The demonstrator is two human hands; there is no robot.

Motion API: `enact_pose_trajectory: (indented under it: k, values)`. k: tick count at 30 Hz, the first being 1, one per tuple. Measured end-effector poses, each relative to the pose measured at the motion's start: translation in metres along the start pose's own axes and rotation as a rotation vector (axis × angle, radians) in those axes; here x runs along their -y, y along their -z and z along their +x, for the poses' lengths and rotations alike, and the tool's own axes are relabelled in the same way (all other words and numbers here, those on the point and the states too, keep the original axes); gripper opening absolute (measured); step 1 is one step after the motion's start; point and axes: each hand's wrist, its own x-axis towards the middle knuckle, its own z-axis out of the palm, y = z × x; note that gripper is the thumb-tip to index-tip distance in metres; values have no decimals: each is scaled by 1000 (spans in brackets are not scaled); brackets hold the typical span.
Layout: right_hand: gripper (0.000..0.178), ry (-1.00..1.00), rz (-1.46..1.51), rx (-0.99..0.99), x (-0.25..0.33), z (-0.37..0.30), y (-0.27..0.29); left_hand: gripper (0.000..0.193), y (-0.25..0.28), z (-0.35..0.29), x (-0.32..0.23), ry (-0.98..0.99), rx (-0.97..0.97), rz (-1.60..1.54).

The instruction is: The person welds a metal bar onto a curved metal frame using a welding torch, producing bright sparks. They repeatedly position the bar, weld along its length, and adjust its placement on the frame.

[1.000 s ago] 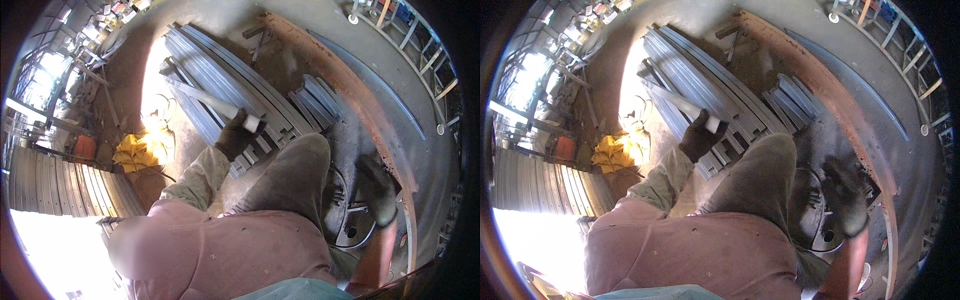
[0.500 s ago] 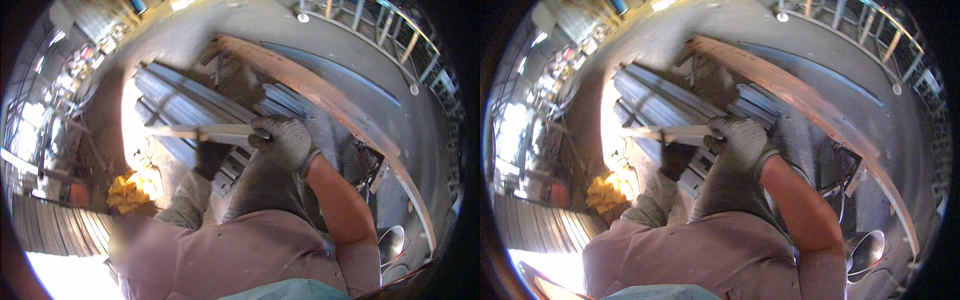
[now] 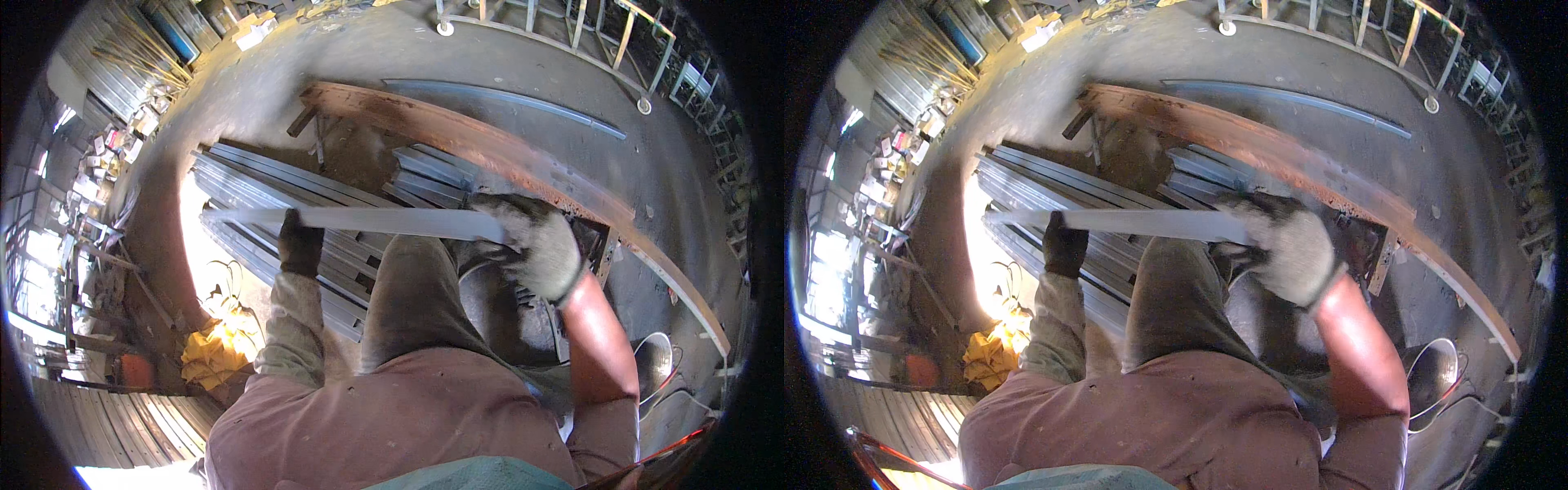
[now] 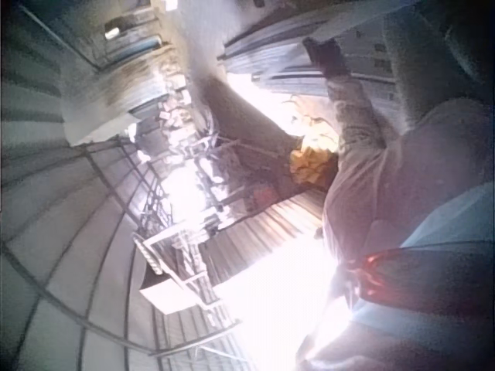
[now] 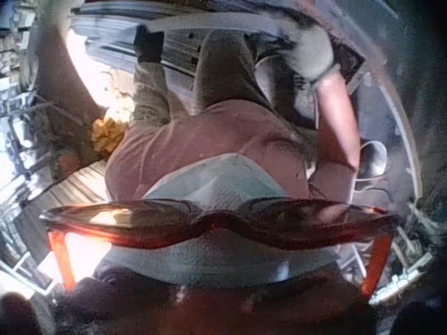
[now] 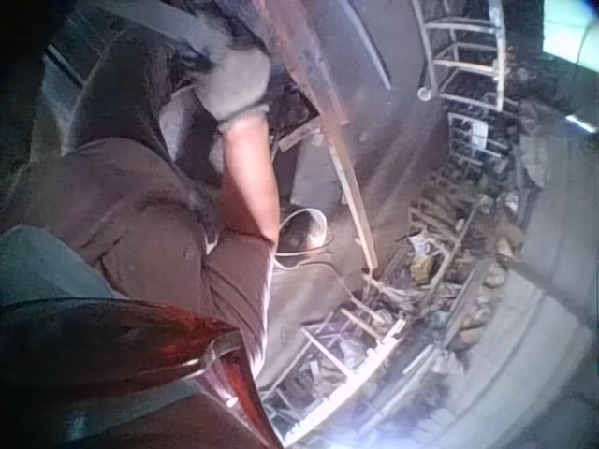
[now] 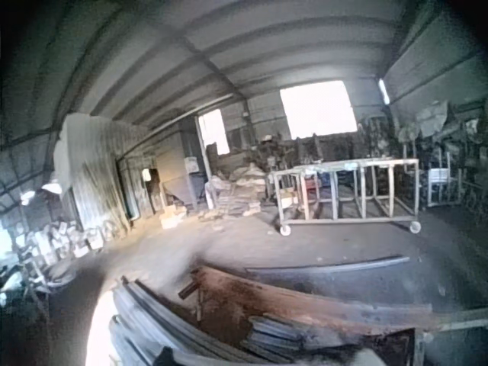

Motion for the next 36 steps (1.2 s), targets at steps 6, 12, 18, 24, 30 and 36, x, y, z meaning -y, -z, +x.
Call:
enact_pose_trajectory:
  k: [6,12,18,24,30,36]
  values:
    - [70,-202,-439,114,-44,-96,19,33,-133,31,98,141,64,208]
    - [73,-388,-324,114,-44,-121,15,29,-133,111,166,210,205,519]
    - [74,-666,-73,158,-65,-126,20,27,-149,154,209,422,329,352]
    - [70,-440,-392,-6,-129,-98,11,41,-174,184,231,409,196,641]
    - [59,-568,-91,50,-216,-44,-54,49,-198,194,232,721,320,854]
    - [47,-523,902,-337,-289,40,-162,48,-167,276,233,275,347,682]
